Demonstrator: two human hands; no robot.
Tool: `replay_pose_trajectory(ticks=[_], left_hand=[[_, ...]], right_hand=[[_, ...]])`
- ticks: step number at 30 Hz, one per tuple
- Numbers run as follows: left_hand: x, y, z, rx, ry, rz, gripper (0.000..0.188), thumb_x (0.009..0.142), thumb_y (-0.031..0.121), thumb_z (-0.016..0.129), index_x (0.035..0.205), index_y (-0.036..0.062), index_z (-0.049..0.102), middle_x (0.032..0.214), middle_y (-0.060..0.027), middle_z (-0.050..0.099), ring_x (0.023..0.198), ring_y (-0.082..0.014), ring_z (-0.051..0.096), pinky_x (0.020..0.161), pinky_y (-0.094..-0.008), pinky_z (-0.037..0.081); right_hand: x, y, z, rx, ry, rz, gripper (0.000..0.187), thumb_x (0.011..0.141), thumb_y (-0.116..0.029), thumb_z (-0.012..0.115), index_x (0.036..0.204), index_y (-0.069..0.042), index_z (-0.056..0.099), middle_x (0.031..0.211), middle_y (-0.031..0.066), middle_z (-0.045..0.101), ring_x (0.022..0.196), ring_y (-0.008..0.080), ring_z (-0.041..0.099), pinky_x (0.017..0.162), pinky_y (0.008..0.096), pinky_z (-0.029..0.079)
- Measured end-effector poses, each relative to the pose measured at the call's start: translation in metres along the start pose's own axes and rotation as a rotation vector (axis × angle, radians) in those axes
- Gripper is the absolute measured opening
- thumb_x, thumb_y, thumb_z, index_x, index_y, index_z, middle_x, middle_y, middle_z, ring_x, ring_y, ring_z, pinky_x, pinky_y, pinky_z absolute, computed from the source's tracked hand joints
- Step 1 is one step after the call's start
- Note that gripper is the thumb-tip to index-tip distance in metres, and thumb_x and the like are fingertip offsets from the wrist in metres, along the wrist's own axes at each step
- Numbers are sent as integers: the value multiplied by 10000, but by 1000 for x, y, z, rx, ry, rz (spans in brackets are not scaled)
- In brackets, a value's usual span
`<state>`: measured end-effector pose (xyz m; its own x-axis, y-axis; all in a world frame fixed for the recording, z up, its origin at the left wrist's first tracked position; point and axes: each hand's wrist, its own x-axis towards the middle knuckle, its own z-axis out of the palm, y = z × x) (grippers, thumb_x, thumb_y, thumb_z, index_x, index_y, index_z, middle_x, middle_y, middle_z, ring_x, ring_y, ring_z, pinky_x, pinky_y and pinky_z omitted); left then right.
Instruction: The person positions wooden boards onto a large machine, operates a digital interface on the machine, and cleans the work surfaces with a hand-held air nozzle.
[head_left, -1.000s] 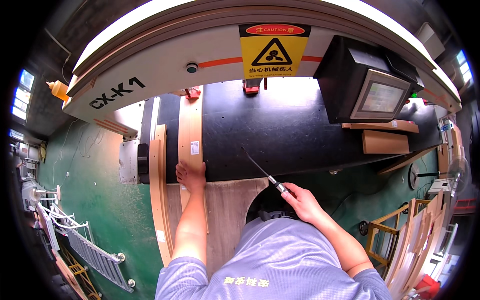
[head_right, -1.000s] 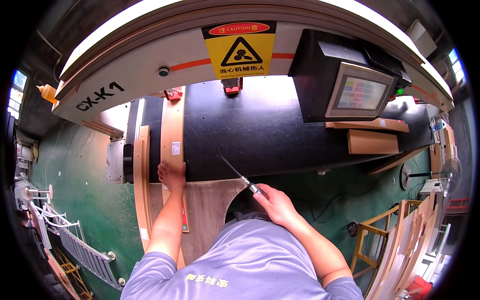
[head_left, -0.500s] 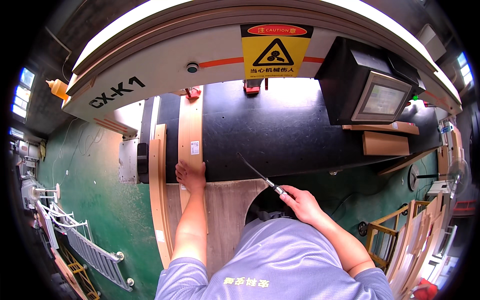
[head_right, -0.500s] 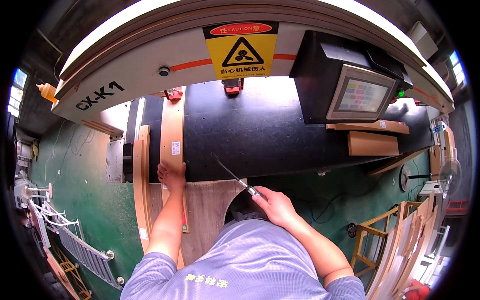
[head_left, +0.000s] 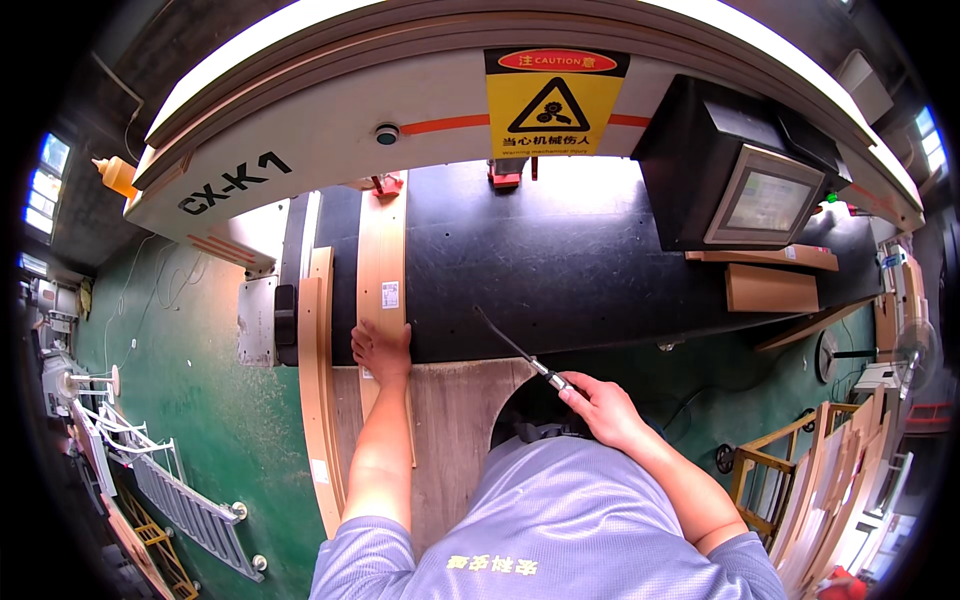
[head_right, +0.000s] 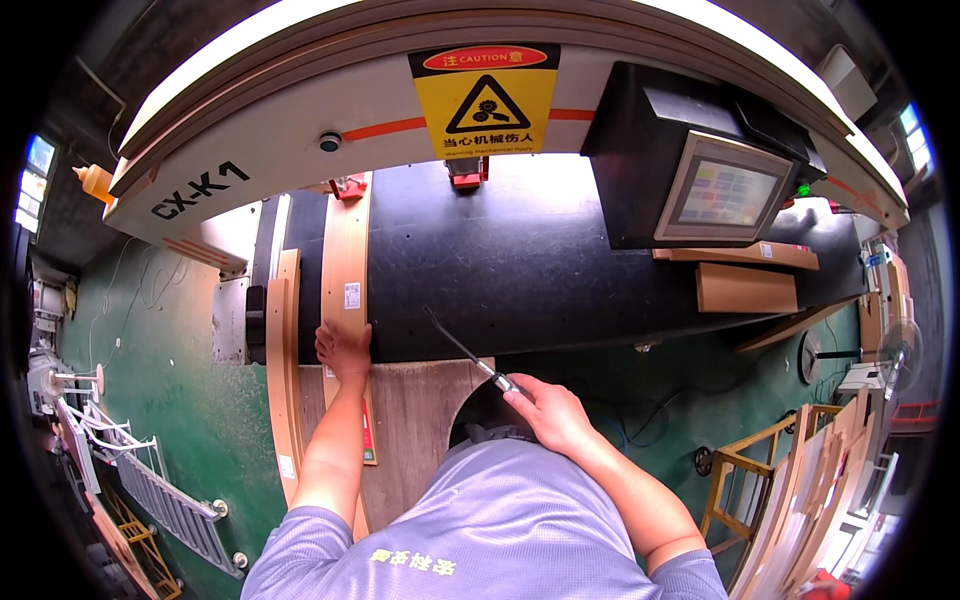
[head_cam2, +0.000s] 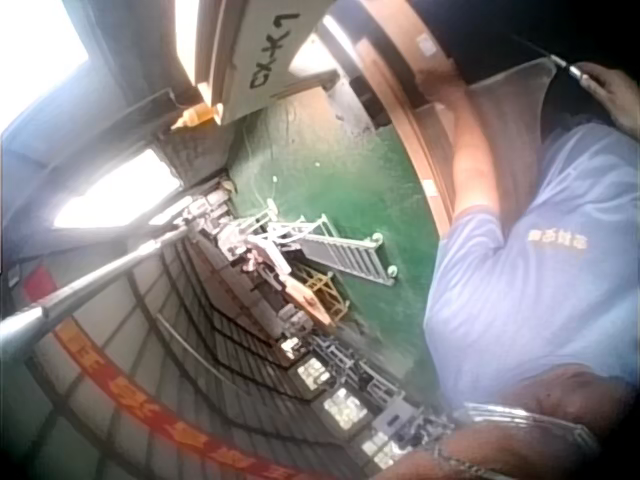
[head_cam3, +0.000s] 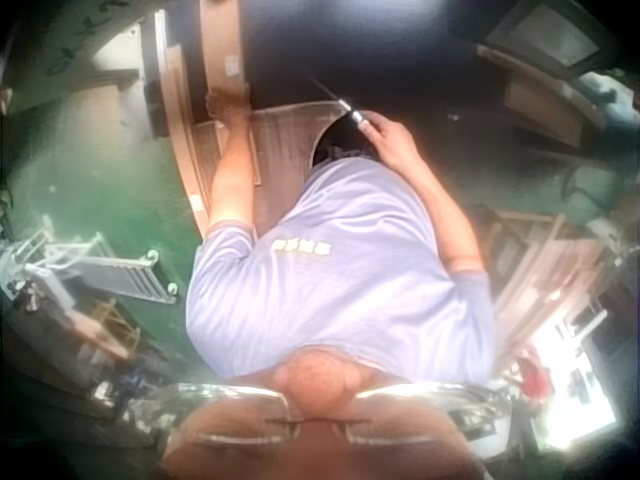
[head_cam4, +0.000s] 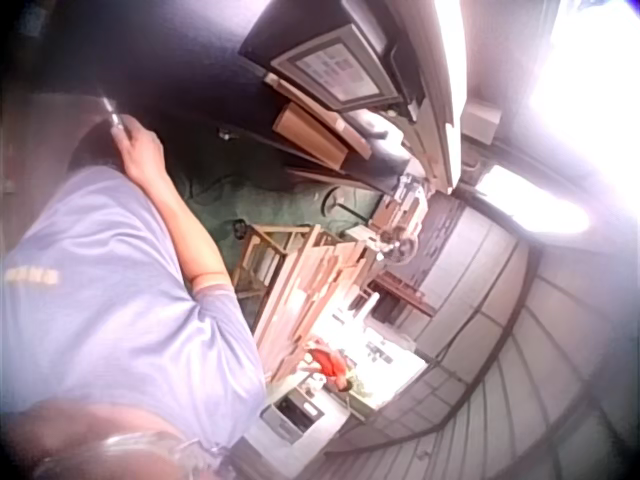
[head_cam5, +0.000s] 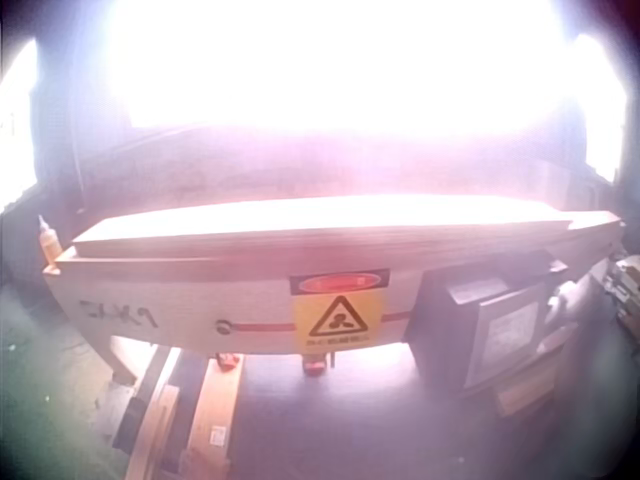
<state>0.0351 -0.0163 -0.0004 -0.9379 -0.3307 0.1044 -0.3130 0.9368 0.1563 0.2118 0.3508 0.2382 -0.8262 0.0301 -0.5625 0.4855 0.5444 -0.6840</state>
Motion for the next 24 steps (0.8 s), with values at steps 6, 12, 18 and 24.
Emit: replay_pose_trajectory(ticks=[6, 12, 18, 24], left_hand=[[-4, 2, -2, -1, 54, -15, 1050, 791, 654, 784, 1535, 32, 381, 1462, -246, 444, 1337, -452, 438, 1115, -589, 338], [-6, 1, -2, 4, 84, -7, 1039, 786, 646, 793, 1522, 32, 390, 1445, -237, 450, 1327, -451, 438, 1102, -595, 343], [-5, 4, -6, -3, 36, -29, 1058, 780, 634, 801, 1537, 31, 375, 1478, -239, 434, 1353, -449, 420, 1120, -582, 336], [3, -2, -3, -10, 37, 23, 1070, 766, 597, 821, 1551, 28, 370, 1498, -249, 426, 1367, -455, 419, 1142, -568, 338]], right_hand=[[0, 4, 4, 16, -1, -1, 460, 1037, -416, 599, 1399, -135, 638, 992, 166, 763, 977, 370, 733, 877, 449, 555], [-8, 5, 3, 11, -1, -5, 454, 1038, -407, 600, 1398, -133, 639, 989, 166, 763, 973, 369, 732, 876, 442, 554], [-16, 10, 1, 31, 22, 4, 450, 1039, -405, 601, 1393, -131, 645, 991, 164, 765, 961, 359, 735, 873, 437, 554], [-21, 10, 1, 27, 18, 16, 447, 1041, -406, 599, 1393, -136, 646, 998, 159, 766, 961, 357, 735, 871, 436, 553]])
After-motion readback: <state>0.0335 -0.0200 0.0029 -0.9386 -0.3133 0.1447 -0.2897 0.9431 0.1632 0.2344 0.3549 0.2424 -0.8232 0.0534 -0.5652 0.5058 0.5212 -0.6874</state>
